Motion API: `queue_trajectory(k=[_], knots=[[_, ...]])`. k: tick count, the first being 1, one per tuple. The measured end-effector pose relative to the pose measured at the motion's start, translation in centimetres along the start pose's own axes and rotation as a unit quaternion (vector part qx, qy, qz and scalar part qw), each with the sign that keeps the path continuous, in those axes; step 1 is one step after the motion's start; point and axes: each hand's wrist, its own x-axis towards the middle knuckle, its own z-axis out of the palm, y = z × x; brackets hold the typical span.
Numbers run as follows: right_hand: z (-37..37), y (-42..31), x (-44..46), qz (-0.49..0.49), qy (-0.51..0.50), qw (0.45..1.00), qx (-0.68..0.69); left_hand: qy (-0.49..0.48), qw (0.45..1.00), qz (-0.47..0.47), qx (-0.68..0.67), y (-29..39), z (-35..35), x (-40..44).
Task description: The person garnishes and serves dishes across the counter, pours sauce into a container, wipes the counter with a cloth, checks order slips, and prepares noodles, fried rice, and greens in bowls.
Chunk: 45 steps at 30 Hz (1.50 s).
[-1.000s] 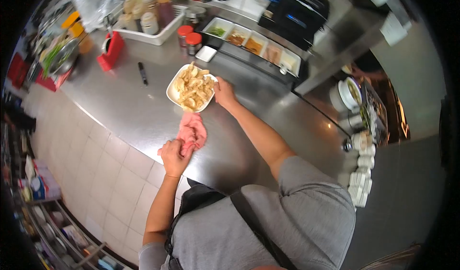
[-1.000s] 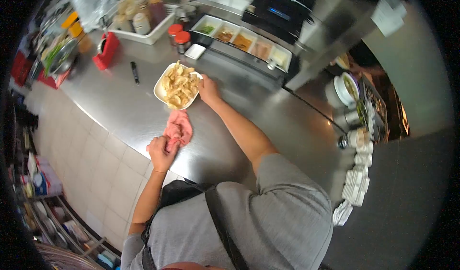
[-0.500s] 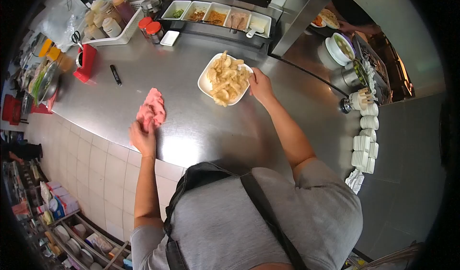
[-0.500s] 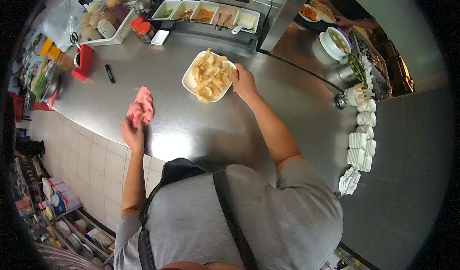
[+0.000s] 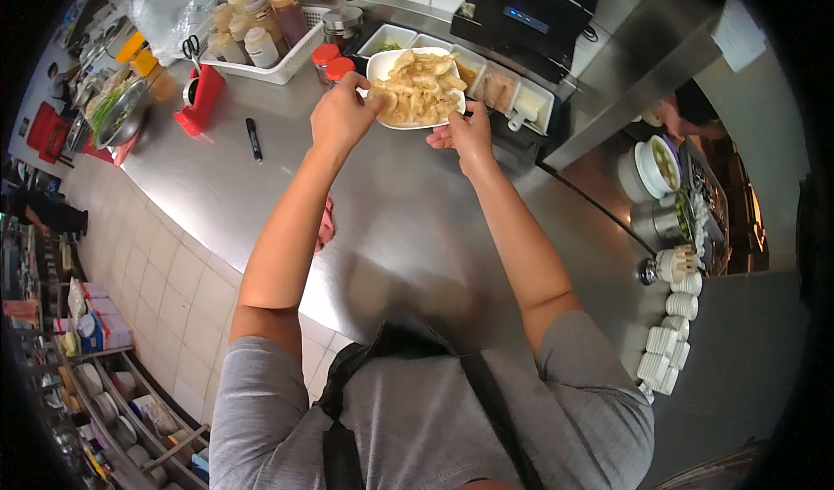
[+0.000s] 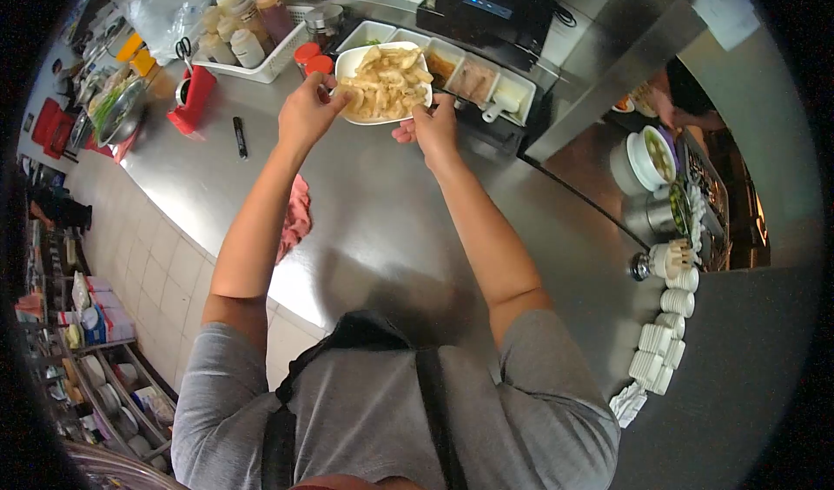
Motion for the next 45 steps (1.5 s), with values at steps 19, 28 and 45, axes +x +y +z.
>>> queue_trajectory(k=[19, 28, 45], knots=[[5.4, 4.5, 2.4, 0.048, -0.017, 0.999, 0.007, -0.220, 0.869, 0.407, 0.175, 9.8, 8.8, 7.1], [1.0, 7.7, -2.5, -0.055, -0.009, 0.996, -0.074, -0.314, 0.907, 0.200, 0.198, 13.7, 21.0, 8.7], [-1.8, 9.9, -10.0, 0.132, -0.053, 0.989, 0.049, -0.264, 0.878, 0.306, 0.257, 13.7, 17.6, 8.8]])
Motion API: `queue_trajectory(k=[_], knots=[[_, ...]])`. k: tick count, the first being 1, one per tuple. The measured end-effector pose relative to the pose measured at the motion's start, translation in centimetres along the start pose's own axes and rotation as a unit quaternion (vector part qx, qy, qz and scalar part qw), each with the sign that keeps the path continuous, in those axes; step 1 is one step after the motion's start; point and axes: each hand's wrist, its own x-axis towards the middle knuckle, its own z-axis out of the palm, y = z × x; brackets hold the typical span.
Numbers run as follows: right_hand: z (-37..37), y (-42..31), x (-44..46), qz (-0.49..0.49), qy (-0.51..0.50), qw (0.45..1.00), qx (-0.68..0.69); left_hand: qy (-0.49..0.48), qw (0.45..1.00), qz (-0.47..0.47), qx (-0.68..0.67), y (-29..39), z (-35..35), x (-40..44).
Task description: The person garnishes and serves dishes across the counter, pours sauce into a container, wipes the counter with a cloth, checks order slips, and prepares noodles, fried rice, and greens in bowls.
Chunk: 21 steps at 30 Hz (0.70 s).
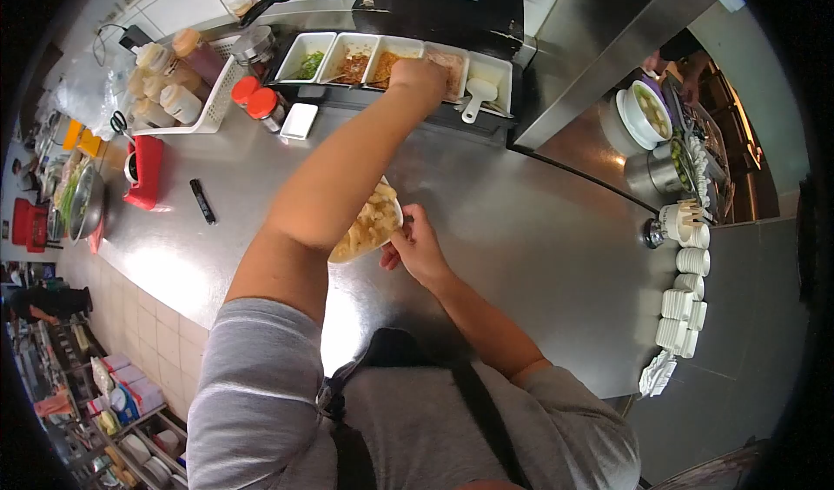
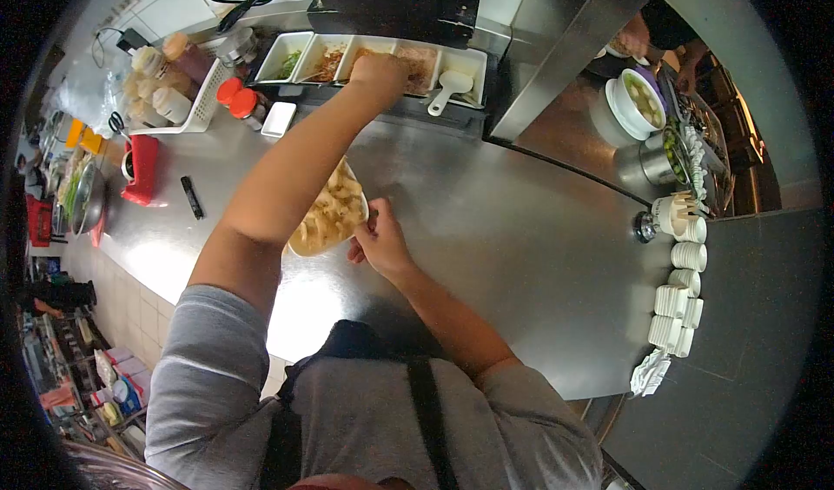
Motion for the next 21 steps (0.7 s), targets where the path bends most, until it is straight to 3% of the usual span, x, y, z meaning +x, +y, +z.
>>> queue_trajectory(k=[7, 10, 16, 19, 20, 21], knots=[[-3.7, 1.2, -2.7, -0.028, 0.015, 0.999, -0.017, -0.033, 0.999, -0.024, 0.032, -1.2, -2.1, -1.5], [-5.3, 1.2, -4.0, -0.008, 0.037, 0.999, -0.010, 0.024, 0.999, -0.043, 0.019, -2.3, -3.0, -4.2], [-6.2, 1.4, -4.6, 0.003, 0.056, 0.998, 0.005, 0.326, 0.934, -0.018, -0.147, -2.6, 1.3, -7.9], [-6.2, 1.2, -4.6, -0.004, 0.054, 0.999, 0.001, 0.128, 0.984, -0.073, -0.098, -3.2, 5.2, -7.4], [-6.3, 1.3, -4.4, -0.007, 0.054, 0.999, -0.002, 0.217, 0.963, -0.055, -0.150, -3.2, 5.0, -7.7], [-6.1, 1.7, -4.5, -0.007, 0.056, 0.998, 0.000, 0.193, 0.969, -0.055, -0.141, -3.4, 5.2, -7.6]])
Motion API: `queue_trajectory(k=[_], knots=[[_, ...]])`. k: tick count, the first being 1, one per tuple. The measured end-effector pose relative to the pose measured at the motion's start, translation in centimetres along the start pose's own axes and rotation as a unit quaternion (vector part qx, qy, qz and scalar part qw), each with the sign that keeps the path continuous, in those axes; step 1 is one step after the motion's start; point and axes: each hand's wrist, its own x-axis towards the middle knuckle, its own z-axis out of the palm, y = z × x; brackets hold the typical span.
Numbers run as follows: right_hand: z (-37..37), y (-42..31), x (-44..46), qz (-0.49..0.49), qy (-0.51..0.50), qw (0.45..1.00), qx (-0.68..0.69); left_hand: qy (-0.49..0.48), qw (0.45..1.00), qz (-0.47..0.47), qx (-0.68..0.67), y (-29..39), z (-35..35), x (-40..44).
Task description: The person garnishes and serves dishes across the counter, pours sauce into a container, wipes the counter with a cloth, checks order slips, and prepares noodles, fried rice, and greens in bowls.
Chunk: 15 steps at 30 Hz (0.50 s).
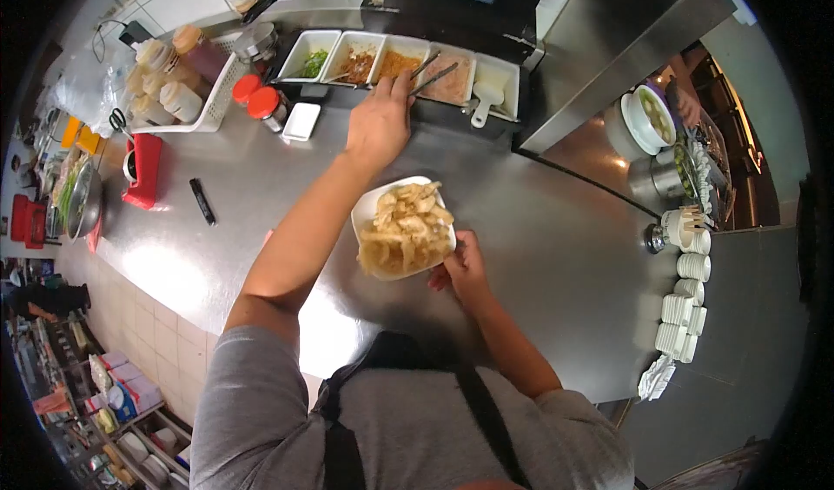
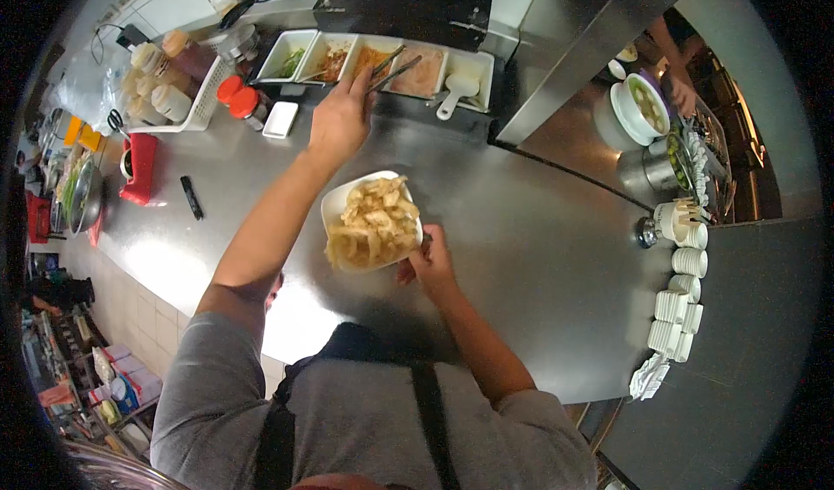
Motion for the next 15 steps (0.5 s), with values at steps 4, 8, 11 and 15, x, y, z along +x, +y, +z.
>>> queue_trajectory(k=[4, 8, 11, 15], knots=[[-0.3, -0.1, 0.6, -0.019, -0.001, 1.000, -0.024, -0.033, 0.998, -0.017, 0.041, -1.0, -2.8, -1.9], [0.3, -1.2, -0.2, 0.013, -0.002, 0.999, -0.043, -0.095, 0.987, -0.085, 0.096, -3.1, -14.1, -9.7], [0.6, -0.7, 0.0, 0.017, -0.015, 0.998, -0.064, -0.221, 0.954, -0.081, 0.184, -6.1, -21.1, -18.0], [2.0, -0.2, -0.2, 0.020, -0.036, 0.997, -0.072, -0.354, 0.880, -0.094, 0.303, -7.6, -19.3, -26.6]])
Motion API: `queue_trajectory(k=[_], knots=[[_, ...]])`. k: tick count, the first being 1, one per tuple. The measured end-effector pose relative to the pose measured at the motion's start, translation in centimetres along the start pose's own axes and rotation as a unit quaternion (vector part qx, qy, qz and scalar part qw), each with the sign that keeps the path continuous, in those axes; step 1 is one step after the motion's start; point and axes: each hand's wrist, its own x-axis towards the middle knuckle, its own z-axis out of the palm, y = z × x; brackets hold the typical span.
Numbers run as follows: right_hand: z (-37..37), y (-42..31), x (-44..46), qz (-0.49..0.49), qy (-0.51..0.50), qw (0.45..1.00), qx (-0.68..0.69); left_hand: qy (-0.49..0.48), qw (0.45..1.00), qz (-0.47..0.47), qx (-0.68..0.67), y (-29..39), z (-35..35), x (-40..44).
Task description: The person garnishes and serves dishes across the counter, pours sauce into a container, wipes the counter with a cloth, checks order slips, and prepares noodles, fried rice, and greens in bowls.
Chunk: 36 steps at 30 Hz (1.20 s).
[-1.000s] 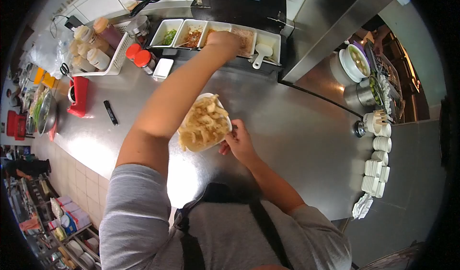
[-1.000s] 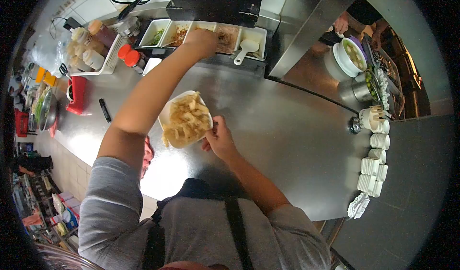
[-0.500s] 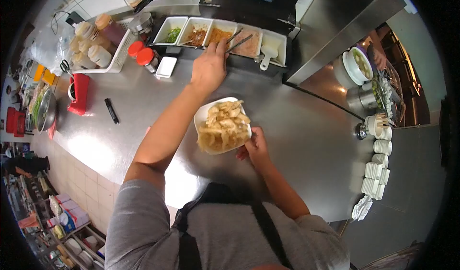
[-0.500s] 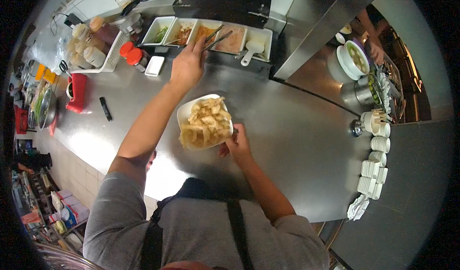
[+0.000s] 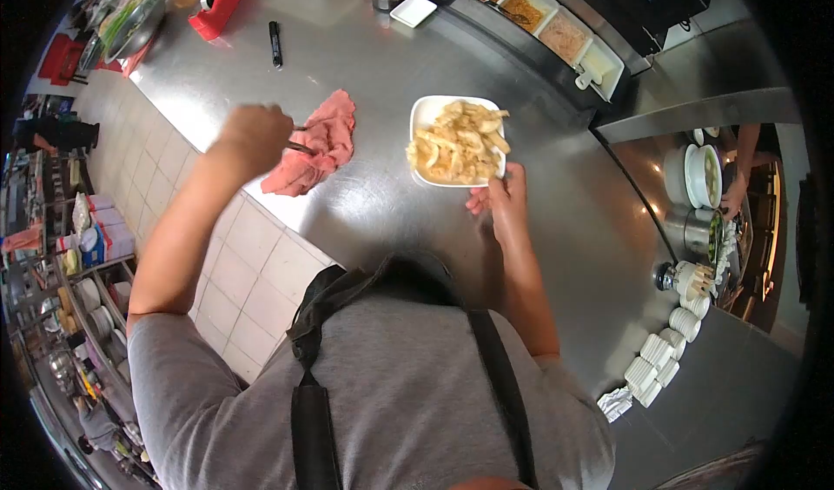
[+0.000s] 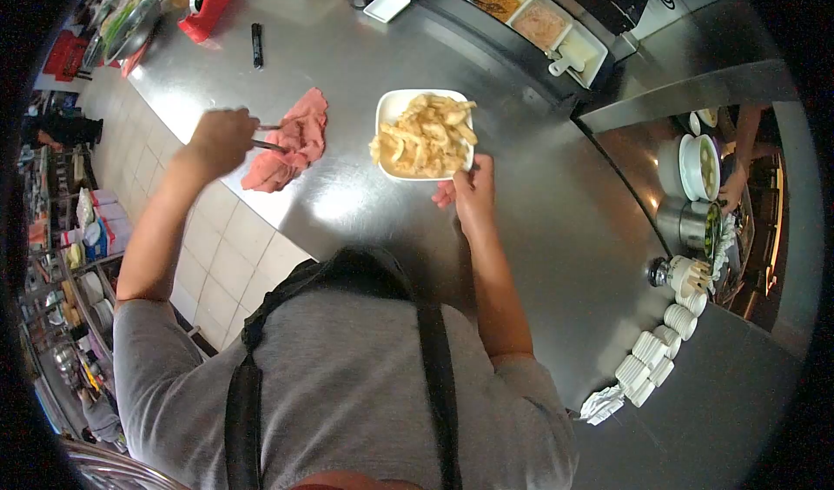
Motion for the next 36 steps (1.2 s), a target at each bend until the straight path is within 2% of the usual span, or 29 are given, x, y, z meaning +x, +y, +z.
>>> queue_trajectory(k=[1, 3, 4, 8, 12, 13, 15, 18, 21, 27, 32, 36], knots=[[0.6, 0.1, -0.2, 0.000, -0.007, 1.000, -0.001, 0.002, 1.000, 0.008, 0.026, 0.9, 2.6, -0.2], [1.5, 0.1, 0.0, -0.004, -0.028, 1.000, 0.007, 0.032, 0.997, -0.052, 0.040, 3.3, 3.3, -0.6], [1.9, 0.3, 0.0, -0.010, -0.033, 0.999, 0.005, 0.072, 0.996, -0.050, 0.020, 3.0, 3.8, -1.0], [2.7, 0.7, -0.2, -0.002, -0.037, 0.999, 0.015, 0.098, 0.989, -0.075, -0.079, 1.0, 5.0, -1.2], [2.0, 1.3, -0.3, -0.004, -0.027, 0.999, 0.039, 0.157, 0.979, -0.069, -0.108, -0.5, 2.8, -3.0], [1.6, 1.4, -0.3, -0.061, 0.012, 0.998, -0.016, 0.165, 0.978, -0.087, -0.096, -0.9, 1.3, -3.5], [1.1, 2.2, -0.5, -0.164, 0.091, 0.974, -0.127, 0.238, 0.961, -0.078, -0.118, -0.4, -2.9, -4.3], [1.0, 3.1, 1.0, -0.295, 0.181, 0.930, -0.123, 0.317, 0.925, 0.010, -0.209, 3.0, -4.2, -1.4], [1.0, 2.9, 1.9, -0.339, 0.198, 0.907, -0.154, 0.318, 0.917, 0.066, -0.231, 7.4, -3.7, 2.8], [0.5, 3.4, 2.3, -0.322, 0.181, 0.917, -0.151, 0.354, 0.906, 0.105, -0.205, 9.9, -2.5, 7.2], [0.6, 3.5, 2.3, -0.330, 0.181, 0.917, -0.134, 0.440, 0.874, 0.155, -0.137, 7.7, -4.5, 4.5], [0.4, 3.9, 2.5, -0.323, 0.179, 0.921, -0.123, 0.446, 0.868, 0.219, -0.010, 6.7, -4.7, 1.3]])
